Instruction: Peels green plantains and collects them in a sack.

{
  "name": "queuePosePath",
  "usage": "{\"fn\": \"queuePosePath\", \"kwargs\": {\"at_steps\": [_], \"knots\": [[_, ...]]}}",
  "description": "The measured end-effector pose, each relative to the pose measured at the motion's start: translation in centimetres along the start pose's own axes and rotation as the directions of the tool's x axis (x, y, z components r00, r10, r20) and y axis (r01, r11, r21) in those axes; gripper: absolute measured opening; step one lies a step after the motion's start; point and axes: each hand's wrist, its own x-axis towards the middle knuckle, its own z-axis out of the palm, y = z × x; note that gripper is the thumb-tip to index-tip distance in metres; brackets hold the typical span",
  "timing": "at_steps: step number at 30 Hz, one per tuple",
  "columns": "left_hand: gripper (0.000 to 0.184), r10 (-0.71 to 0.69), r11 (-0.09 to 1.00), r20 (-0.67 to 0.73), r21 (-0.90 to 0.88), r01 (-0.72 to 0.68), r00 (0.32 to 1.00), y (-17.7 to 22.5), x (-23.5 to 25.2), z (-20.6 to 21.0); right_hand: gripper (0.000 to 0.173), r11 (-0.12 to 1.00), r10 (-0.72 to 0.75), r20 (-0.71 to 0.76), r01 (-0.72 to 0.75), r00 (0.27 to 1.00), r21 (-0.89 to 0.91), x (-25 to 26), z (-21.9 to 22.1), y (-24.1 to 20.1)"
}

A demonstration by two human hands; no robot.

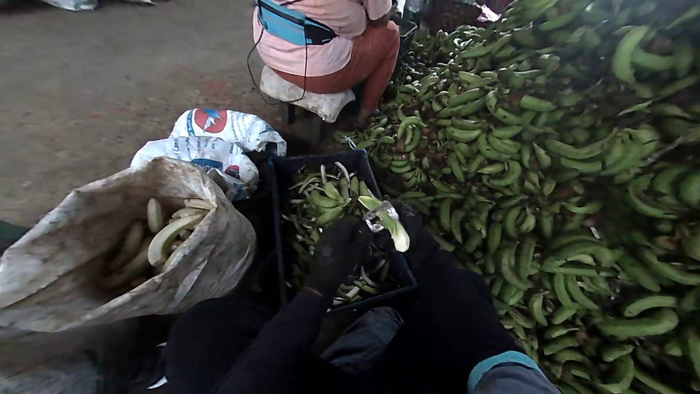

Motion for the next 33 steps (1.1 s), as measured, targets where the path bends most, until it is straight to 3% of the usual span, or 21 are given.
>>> {"fn": "queuePosePath", "kwargs": {"at_steps": [3, 6, 8, 11, 15, 19, 21, 23, 26, 28, 29, 31, 32, 33], "knots": [[0.040, -0.151, 0.988, -0.157, -0.012, 0.151, 0.976, -0.8, 1.1, -1.1, 0.030, 0.997, 0.051, 0.028, -0.052, 0.998, 0.064, 0.2, 0.3, -0.2], [0.034, -0.143, 0.987, -0.250, -0.110, 0.119, 0.958, -2.1, 1.5, -2.5, 0.031, 0.984, 0.083, 0.005, -0.083, 0.996, 0.157, 0.2, 0.5, -0.7], [0.034, -0.127, 0.977, -0.134, -0.186, 0.101, 0.983, -1.2, 1.1, -3.4, 0.028, 0.988, 0.050, -0.033, -0.045, 0.998, 0.146, 0.4, 0.6, -0.9], [0.037, 0.032, 0.966, 0.062, -0.257, -0.015, 0.998, 0.2, -0.2, -2.5, 0.030, 0.994, 0.015, -0.056, -0.009, 0.998, 0.106, 0.7, 0.6, -0.9], [0.042, 0.169, 0.963, 0.144, -0.237, -0.132, 0.975, -0.1, -1.0, -0.3, 0.030, 1.000, 0.003, -0.025, -0.002, 1.000, 0.013, 0.1, 0.8, -0.8], [0.040, -0.004, 0.999, 0.011, -0.048, 0.004, 1.000, -0.7, 0.3, -0.8, 0.029, 0.955, -0.041, -0.025, 0.032, 0.999, -0.295, -0.2, 1.6, -0.8], [0.041, -0.104, 0.994, -0.098, -0.041, 0.101, 0.990, -1.0, 0.8, -1.5, 0.028, 0.979, -0.019, -0.022, 0.014, 1.000, -0.205, 0.1, 1.6, -0.4], [0.040, -0.122, 0.990, -0.202, -0.097, 0.104, 0.972, -1.3, 0.8, -2.6, 0.031, 0.996, -0.035, 0.035, 0.038, 0.999, -0.086, 0.3, 1.0, -0.3], [0.042, -0.053, 0.990, -0.286, -0.137, 0.014, 0.957, -1.0, 0.0, -4.9, 0.033, 0.924, -0.067, -0.011, 0.057, 0.998, -0.378, 0.4, 0.7, -1.3], [0.041, -0.096, 0.995, -0.158, -0.029, 0.093, 0.983, -1.2, -0.4, -6.6, 0.034, 0.850, -0.120, -0.018, 0.093, 0.993, -0.518, 0.6, 0.6, -1.7], [0.044, -0.203, 0.973, 0.012, 0.118, 0.200, 0.979, -1.5, -0.6, -7.8, 0.034, 0.872, -0.129, -0.028, 0.100, 0.991, -0.479, 0.6, 0.7, -1.6], [0.046, -0.461, 0.845, 0.322, 0.444, 0.298, 0.827, -2.6, -0.6, -8.8, 0.035, 0.928, -0.106, -0.055, 0.079, 0.993, -0.365, 1.0, 1.1, -1.4], [0.047, -0.519, 0.808, 0.414, 0.524, 0.270, 0.748, -3.3, -0.8, -9.0, 0.035, 0.939, -0.079, -0.072, 0.050, 0.994, -0.340, 1.2, 1.5, -1.4], [0.049, -0.521, 0.804, 0.474, 0.551, 0.222, 0.709, -3.9, -1.2, -9.0, 0.034, 0.944, -0.058, -0.088, 0.026, 0.994, -0.329, 1.5, 2.0, -1.1]]}}
